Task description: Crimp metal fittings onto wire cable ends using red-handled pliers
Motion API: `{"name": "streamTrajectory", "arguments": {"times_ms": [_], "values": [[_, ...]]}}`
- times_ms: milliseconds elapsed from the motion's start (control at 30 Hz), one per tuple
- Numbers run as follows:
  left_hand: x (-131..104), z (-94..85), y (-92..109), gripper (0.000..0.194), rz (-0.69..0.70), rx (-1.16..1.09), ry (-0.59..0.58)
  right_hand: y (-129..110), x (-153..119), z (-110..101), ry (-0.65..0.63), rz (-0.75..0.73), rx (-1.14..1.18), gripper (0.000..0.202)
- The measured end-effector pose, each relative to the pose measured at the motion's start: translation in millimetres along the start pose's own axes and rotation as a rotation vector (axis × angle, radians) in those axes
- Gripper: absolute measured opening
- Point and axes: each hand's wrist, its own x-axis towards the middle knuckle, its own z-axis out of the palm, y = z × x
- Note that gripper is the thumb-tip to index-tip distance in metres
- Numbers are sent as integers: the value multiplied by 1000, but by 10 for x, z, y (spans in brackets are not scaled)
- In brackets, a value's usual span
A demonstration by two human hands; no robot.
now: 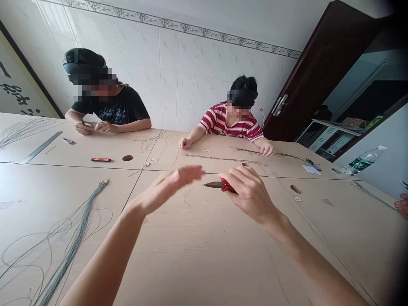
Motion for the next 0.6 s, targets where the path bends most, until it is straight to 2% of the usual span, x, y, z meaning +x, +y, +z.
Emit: {"name": "streamTrajectory", "arguments": {"times_ms": [67,133,200,300,367,400,500,533,600], "values": [[13,18,-122,59,-118,-140,-300,20,-5,-15,-1,19,-6,12],[-14,29,-176,47,-216,-241,-528,39,-17,-25,-7,43,-6,13],[-67,49,-158,37,-167,-407,-620,48,-32,-25,-4,52,-4,15],[-143,114,-28,38,64,-675,-574,31,-44,-3,12,42,11,13],[-165,179,101,39,199,-808,-392,6,-41,18,19,32,23,12],[-164,213,171,39,247,-852,-220,-8,-38,27,20,29,26,12],[-109,285,364,44,351,-836,425,-43,-28,43,24,23,32,13],[-75,291,409,48,400,-800,577,-50,-27,45,24,22,33,13],[5,276,450,54,506,-711,734,-59,-29,45,23,24,33,13]]}}
